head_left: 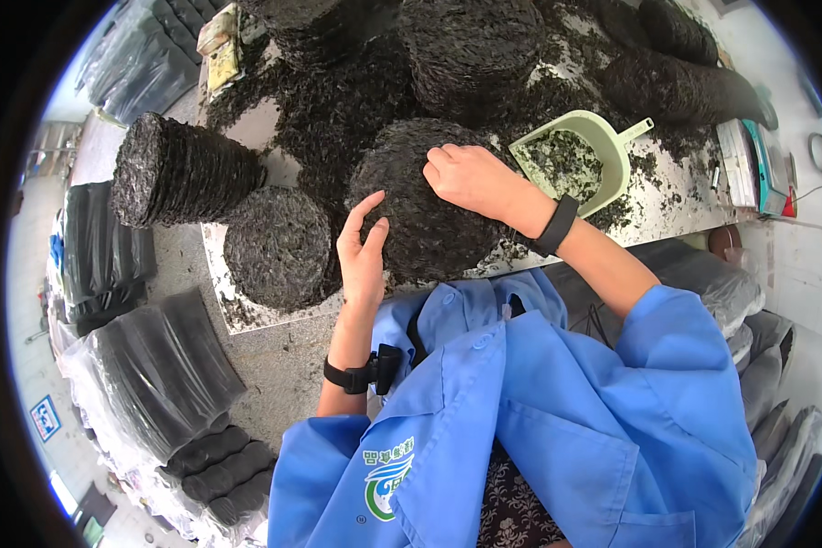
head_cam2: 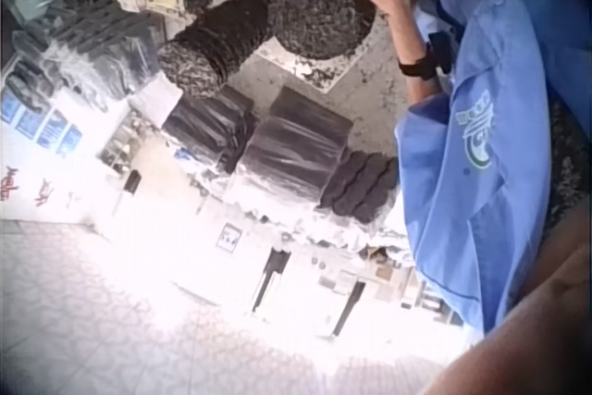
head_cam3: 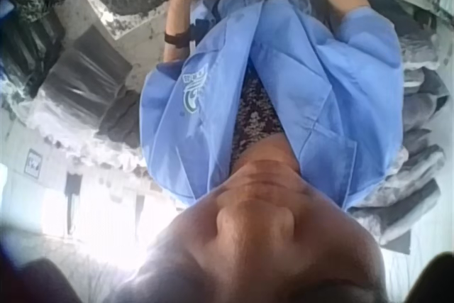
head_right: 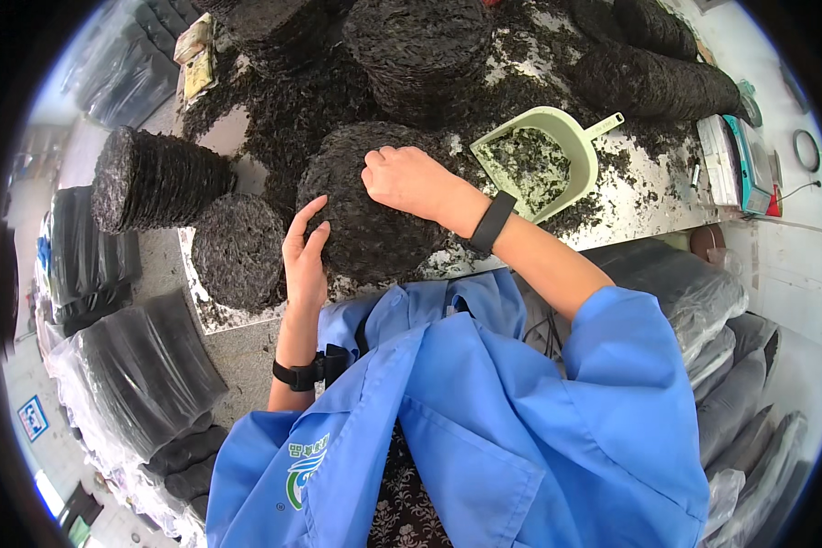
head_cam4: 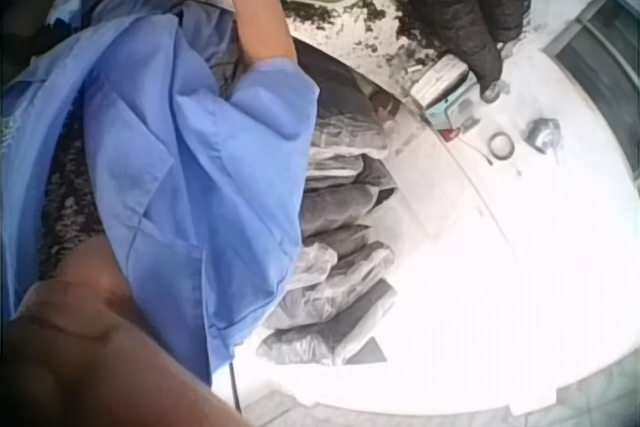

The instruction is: The person repeatedly picks up individual sheets of dark, dried seaweed from a large pile on a table and stacks them into neat, cylindrical bundles. The person uses both hands to align the sheets and occasionally brushes off loose debris. The process is repetitive, focusing on building up the height of the stacks.

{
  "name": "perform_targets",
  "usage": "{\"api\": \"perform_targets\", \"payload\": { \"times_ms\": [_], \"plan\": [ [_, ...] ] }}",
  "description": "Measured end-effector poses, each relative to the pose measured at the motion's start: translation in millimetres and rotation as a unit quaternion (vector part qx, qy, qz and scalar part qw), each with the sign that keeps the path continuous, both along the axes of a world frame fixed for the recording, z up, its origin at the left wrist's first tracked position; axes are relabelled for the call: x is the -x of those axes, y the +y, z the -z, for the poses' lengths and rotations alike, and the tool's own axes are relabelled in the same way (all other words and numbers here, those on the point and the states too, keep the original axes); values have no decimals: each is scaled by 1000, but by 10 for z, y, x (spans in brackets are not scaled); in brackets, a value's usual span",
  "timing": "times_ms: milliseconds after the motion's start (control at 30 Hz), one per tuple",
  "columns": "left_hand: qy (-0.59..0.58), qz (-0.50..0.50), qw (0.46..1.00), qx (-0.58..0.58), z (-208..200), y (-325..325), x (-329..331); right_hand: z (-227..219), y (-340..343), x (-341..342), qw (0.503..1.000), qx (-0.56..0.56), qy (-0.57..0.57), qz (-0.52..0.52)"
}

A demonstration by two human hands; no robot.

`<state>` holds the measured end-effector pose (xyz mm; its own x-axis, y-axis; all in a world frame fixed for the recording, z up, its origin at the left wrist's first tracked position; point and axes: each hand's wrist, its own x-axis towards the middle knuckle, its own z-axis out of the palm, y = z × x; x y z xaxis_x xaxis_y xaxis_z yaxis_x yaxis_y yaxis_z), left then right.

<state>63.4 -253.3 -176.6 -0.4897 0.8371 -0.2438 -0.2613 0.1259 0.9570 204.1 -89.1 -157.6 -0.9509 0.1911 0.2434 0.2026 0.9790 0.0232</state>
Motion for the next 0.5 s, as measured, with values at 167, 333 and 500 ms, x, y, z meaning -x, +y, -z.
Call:
{"api": "perform_targets", "payload": {
  "times_ms": [167, 333, 500],
  "plan": [
    [43, -5, 999, 4, -153, 27, -103, 163, 271, -263, 788, 556, 219, 147],
    [25, -53, 998, -18, -171, -146, 16, 435, 764, -1016, 691, 551, 352, 308],
    [21, -219, 975, -33, -477, -561, 782, 583, 657, -1655, 852, 297, 220, 370]
  ]
}}
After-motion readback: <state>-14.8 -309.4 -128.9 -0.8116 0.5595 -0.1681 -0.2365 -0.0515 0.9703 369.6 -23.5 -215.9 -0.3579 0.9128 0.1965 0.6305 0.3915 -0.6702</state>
